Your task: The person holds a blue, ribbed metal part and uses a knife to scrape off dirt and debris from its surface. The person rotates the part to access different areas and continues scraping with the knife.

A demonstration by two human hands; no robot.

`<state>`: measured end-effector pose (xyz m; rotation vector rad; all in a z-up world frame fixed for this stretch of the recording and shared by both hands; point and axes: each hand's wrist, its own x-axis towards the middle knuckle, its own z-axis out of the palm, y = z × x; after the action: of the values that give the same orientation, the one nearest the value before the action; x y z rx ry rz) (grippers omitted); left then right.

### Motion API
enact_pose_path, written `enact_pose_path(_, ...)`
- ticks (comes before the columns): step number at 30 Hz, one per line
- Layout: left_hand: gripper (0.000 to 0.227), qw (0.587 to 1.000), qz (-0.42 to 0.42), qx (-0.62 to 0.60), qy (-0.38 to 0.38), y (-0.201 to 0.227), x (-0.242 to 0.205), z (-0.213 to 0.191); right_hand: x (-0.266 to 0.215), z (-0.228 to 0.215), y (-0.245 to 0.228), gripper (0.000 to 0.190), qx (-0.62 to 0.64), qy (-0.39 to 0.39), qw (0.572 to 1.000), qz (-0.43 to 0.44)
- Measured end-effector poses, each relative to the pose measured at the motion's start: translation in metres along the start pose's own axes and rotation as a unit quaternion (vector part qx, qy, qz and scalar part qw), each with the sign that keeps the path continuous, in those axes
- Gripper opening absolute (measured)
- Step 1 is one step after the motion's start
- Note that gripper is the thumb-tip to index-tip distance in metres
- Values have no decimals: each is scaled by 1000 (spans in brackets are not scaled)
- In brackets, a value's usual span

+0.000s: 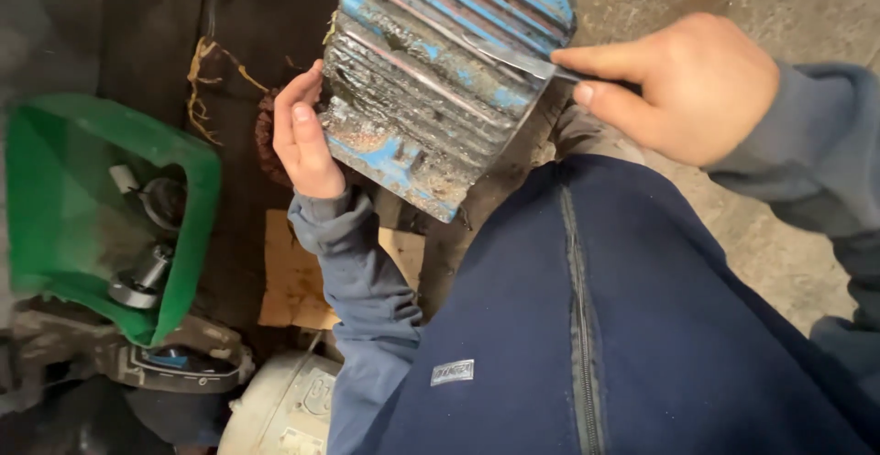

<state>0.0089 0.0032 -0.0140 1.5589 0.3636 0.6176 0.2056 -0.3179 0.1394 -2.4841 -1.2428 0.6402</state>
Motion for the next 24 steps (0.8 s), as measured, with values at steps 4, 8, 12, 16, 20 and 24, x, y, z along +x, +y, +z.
enact_pose_path(4,47,1000,4,9,3,1,1,1,17,-6,10,38,87,-10,996,-34)
enact_pose_path(8,48,1000,5,21,13,-6,0,-1,31,-19,-6,30,-151,27,979,-134)
enact_pose_path(12,47,999,5,28,24,-10,0,-6,30,-25,-43,12,-304,57,942,-130)
enact_pose_path(16,47,999,6,23,29,-12,-2,-2,2,-58,-42,14,-342,-67,922,-168)
enact_pose_path(20,46,999,23,-6,42,-16,-2,0,-35,-72,-31,14,-351,-186,917,-33)
enact_pose_path(24,45,998,30,-19,48,-21,-4,-1,-36,-76,-51,32,-331,-68,940,-45)
